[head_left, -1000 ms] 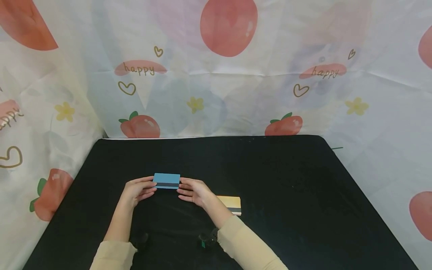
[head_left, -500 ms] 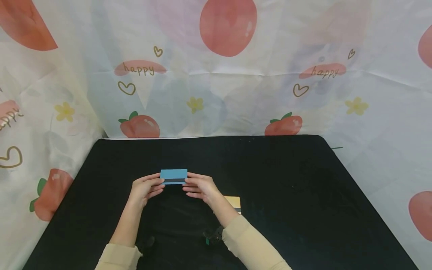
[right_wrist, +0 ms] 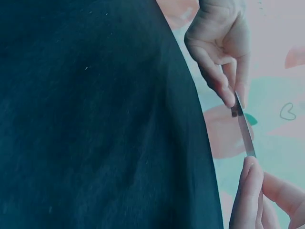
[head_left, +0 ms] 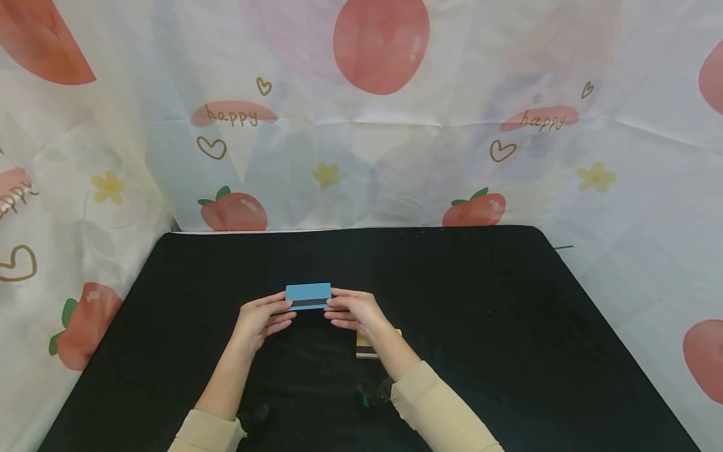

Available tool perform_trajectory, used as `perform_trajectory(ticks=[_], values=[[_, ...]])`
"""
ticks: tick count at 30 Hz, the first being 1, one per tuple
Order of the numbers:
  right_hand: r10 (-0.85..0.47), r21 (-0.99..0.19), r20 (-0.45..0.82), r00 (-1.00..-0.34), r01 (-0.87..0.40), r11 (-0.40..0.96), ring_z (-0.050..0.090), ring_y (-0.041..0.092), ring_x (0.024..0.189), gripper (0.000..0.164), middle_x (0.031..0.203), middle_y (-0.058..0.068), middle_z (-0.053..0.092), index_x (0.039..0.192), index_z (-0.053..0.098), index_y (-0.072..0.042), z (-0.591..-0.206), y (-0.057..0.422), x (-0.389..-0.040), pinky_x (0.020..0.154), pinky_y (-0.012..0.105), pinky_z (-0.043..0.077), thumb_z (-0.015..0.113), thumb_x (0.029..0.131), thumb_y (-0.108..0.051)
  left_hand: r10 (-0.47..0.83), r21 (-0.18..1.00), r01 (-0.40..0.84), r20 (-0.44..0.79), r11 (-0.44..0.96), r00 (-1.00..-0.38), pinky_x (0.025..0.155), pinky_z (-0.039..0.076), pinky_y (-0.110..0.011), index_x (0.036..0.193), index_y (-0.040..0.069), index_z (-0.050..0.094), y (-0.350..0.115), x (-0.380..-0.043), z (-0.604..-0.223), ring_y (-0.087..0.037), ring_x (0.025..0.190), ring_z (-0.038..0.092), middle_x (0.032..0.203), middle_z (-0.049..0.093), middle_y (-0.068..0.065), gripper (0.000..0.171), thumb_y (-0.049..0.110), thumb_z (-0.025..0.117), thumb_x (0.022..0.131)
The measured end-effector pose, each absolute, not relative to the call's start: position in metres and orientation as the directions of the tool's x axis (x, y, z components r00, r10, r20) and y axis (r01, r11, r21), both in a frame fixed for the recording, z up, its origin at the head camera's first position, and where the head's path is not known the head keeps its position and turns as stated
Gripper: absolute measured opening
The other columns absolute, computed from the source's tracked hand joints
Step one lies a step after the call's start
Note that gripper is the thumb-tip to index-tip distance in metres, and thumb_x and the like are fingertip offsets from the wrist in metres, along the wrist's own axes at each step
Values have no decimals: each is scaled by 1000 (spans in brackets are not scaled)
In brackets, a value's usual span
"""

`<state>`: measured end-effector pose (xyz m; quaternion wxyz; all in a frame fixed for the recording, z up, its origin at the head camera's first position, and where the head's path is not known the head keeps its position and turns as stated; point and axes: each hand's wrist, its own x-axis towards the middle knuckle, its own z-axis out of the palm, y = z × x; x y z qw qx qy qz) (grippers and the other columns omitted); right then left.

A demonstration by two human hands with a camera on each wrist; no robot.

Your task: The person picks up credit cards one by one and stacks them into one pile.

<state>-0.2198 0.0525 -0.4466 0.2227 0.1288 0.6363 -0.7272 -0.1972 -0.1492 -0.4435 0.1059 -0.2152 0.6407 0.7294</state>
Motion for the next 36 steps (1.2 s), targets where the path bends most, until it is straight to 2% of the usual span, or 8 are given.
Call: perform_trajectory(ticks=[5, 12, 22, 28, 36], values=[[-149, -868, -474, -868, 489, -85, 68, 17, 71, 42, 97, 17, 68, 122, 58, -3, -446, 61, -217, 66, 29, 57, 67, 81, -6, -100, 889, -429, -447, -160, -889, 67, 56, -29, 126, 2, 54, -142, -196, -442, -17, 73, 68, 112, 62, -20, 44, 5, 65, 83], [-120, -867, -482, -868, 492, -83, 68, 18, 70, 41, 91, 14, 69, 121, 59, -3, -445, 75, -212, 65, 29, 57, 67, 81, -6, -93, 898, -418, -432, -135, -897, 66, 56, -29, 125, 1, 54, -130, -194, -445, -19, 72, 69, 107, 64, -18, 48, 7, 68, 80], [-90, -878, -468, -879, 474, -69, 69, 20, 72, 40, 97, 18, 67, 122, 58, -2, -444, 97, -203, 63, 29, 57, 65, 82, -5, -57, 884, -444, -456, -149, -888, 67, 57, -30, 124, 2, 56, -108, -189, -445, -21, 76, 69, 107, 63, -21, 41, 3, 63, 84], [-76, -879, -465, -882, 470, -82, 69, 21, 72, 40, 89, 16, 69, 121, 59, -2, -448, 109, -196, 63, 30, 57, 65, 81, -3, -45, 879, -453, -463, -148, -885, 67, 57, -30, 124, 3, 56, -96, -187, -446, -21, 76, 69, 102, 66, -17, 39, 5, 62, 85], [-44, -896, -440, -897, 442, -47, 69, 22, 73, 40, 92, 18, 68, 121, 58, 0, -449, 124, -189, 64, 31, 57, 65, 82, -4, -41, 869, -468, -480, -163, -876, 64, 57, -28, 123, 1, 57, -80, -183, -451, -20, 72, 69, 106, 65, -19, 42, 4, 65, 82]])
